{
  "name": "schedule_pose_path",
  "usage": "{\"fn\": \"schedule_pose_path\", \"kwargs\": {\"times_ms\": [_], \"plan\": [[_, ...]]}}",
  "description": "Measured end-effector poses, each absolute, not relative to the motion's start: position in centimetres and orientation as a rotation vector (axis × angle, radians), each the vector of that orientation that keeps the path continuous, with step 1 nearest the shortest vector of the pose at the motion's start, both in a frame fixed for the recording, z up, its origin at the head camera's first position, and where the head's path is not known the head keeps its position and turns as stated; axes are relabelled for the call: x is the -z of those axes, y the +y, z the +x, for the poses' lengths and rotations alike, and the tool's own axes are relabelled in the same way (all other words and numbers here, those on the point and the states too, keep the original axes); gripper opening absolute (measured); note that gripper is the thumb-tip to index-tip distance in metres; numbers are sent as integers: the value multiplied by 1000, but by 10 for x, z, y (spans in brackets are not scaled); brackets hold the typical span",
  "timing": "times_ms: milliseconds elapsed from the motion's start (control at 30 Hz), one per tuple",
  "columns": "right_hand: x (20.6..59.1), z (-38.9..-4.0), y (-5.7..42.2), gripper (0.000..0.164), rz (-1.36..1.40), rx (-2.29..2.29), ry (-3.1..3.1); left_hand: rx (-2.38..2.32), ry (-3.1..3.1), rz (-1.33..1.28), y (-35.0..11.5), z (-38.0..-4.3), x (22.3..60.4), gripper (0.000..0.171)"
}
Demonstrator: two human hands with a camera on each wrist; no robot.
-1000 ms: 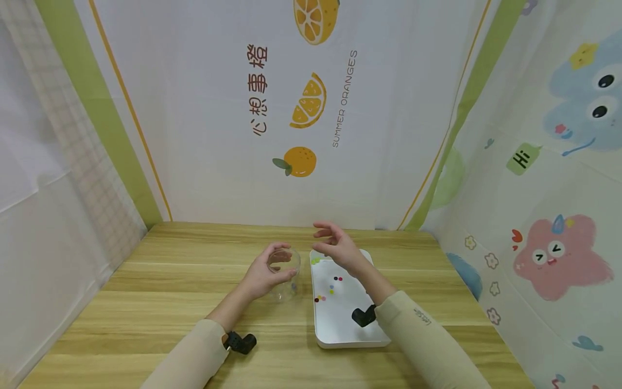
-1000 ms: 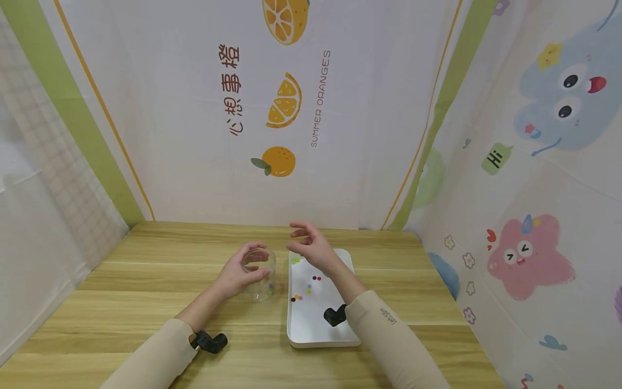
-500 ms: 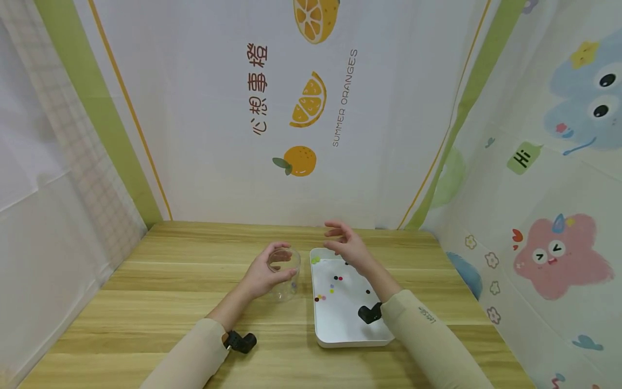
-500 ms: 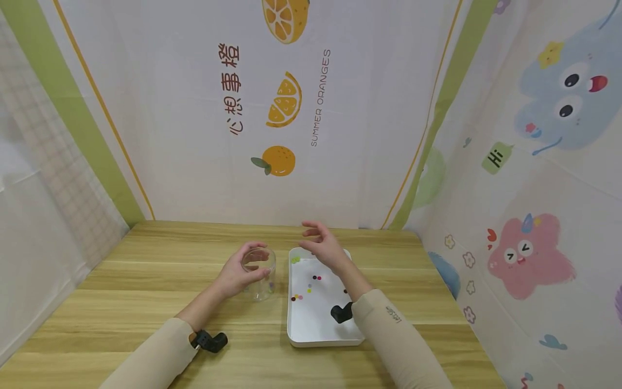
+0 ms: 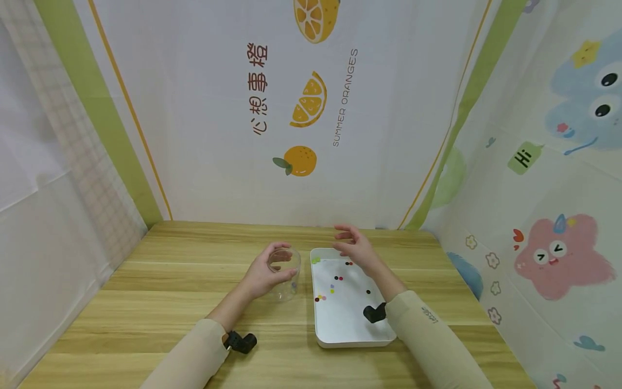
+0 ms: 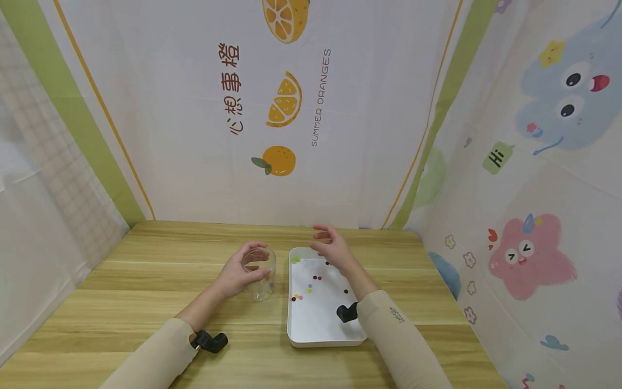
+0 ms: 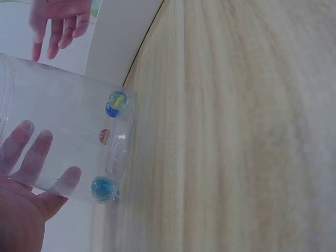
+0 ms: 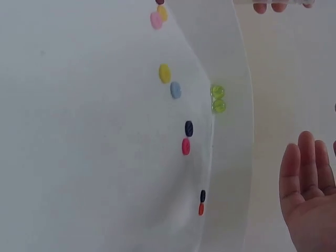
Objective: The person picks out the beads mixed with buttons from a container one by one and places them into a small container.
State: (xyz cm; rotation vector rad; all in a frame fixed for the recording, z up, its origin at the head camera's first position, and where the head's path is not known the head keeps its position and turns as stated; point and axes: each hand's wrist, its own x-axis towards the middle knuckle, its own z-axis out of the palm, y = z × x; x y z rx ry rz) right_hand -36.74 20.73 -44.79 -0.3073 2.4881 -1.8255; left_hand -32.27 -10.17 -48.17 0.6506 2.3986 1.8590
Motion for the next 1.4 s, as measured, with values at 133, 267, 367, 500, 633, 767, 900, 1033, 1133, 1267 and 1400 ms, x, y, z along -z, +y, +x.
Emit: {"fn": "schedule_pose_path", "kwargs": {"times_ms": [133, 267, 367, 500, 633, 767, 900, 1033, 1133, 1267, 1400], "plan": [[451, -369, 212, 55, -276, 1821, 2494, -1860, 2396, 657, -102, -322, 481, 68], [454, -370, 215, 55, -239, 1817, 2506, -1858, 2393, 663, -102, -322, 481, 70], [455, -370, 216, 54, -221, 1816, 2505, -1860, 2383, 666, -102, -322, 481, 71], [457, -371, 218, 54, -210, 1791, 2510, -1867, 2378, 660, -102, -323, 481, 68], [460, -372, 218, 54, -235, 1747, 2520, -1864, 2387, 654, -102, -323, 482, 66], [463, -372, 217, 51, -255, 1713, 2527, -1867, 2386, 658, -103, -324, 483, 65], [466, -373, 214, 47, -262, 1662, 2529, -1880, 2377, 674, -103, -324, 483, 67], [468, -374, 211, 45, -262, 1599, 2530, -1881, 2378, 680, -103, -324, 483, 69], [470, -375, 208, 44, -267, 1565, 2519, -1890, 2372, 686, -102, -325, 483, 68], [475, -378, 204, 40, -276, 1529, 2500, -1890, 2370, 684, -102, -325, 483, 69], [479, -379, 200, 35, -285, 1494, 2495, -1875, 2383, 682, -103, -324, 483, 69]]}}
